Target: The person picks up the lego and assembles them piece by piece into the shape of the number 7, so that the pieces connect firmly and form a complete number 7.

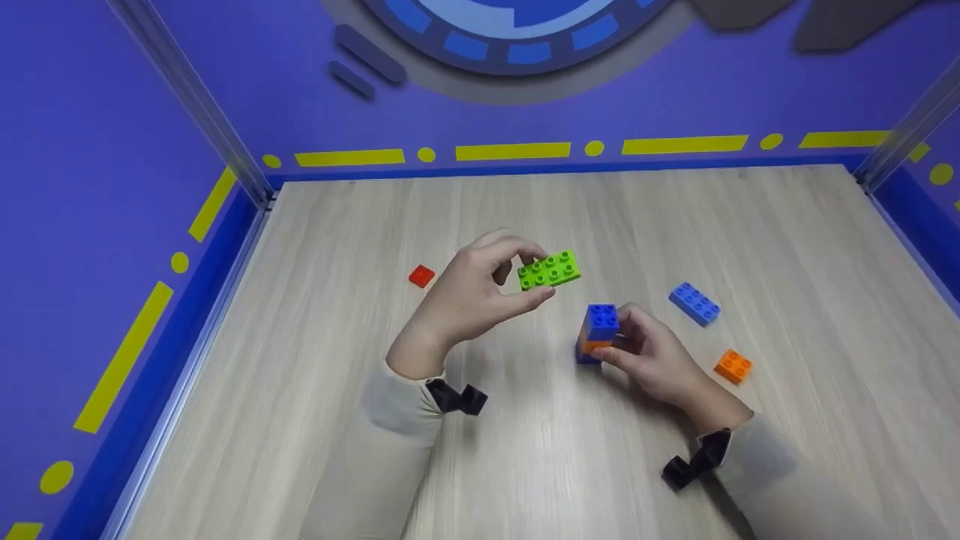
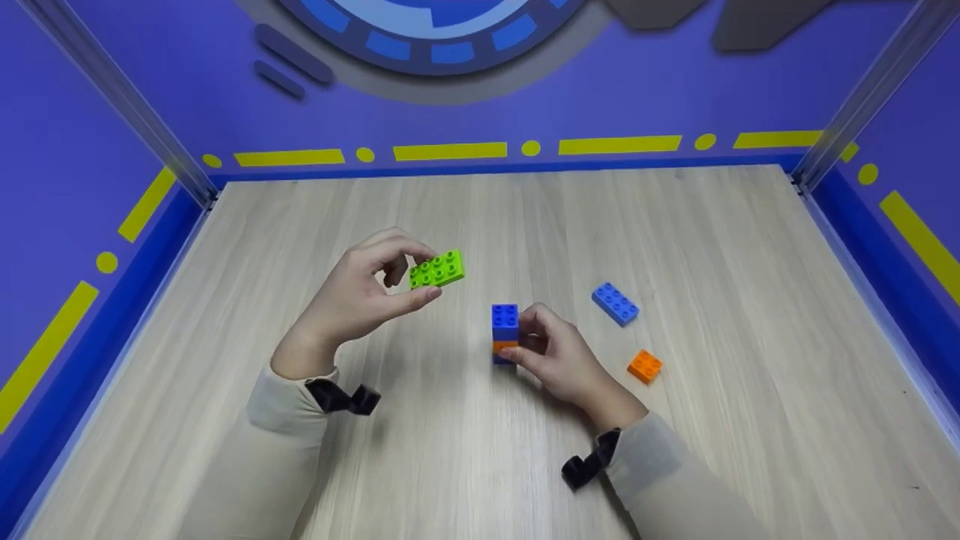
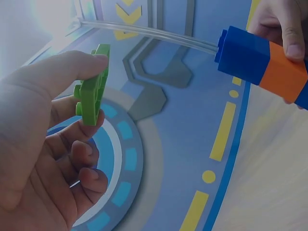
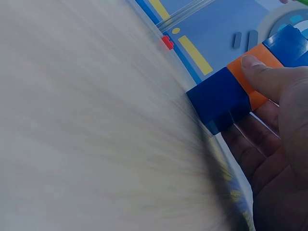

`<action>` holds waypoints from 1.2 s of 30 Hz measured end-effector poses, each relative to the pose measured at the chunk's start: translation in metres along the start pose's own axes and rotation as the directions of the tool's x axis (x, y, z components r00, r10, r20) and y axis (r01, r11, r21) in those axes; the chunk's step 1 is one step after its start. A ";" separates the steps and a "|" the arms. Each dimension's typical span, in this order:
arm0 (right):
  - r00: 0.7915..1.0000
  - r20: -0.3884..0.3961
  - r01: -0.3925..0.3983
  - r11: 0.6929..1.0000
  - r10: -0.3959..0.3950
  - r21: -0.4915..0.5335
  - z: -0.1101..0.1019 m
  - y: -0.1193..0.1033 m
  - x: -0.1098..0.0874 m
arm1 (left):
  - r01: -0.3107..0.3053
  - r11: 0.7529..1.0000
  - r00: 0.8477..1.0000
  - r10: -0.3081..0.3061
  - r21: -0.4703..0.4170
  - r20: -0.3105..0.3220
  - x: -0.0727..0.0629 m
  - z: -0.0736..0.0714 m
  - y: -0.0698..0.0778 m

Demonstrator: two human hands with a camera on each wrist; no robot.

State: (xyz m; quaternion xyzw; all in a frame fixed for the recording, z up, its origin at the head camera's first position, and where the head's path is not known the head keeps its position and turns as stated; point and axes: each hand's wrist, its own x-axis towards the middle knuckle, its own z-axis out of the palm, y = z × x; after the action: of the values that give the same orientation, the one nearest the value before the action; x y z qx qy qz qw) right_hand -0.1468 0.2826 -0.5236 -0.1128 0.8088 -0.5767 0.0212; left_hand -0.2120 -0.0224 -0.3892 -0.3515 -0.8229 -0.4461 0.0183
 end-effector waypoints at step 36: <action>1.000 0.014 -0.006 0.999 0.005 0.038 0.001 -0.004 0.000 | -0.015 1.000 0.996 0.013 0.017 0.087 0.005 0.053 -0.005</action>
State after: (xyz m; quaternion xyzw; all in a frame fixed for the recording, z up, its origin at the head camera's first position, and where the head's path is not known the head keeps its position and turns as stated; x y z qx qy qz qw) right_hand -0.1464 0.2806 -0.5198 -0.1141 0.7979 -0.5912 0.0308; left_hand -0.2035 0.0181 -0.4225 -0.3762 -0.8243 -0.4230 -0.0114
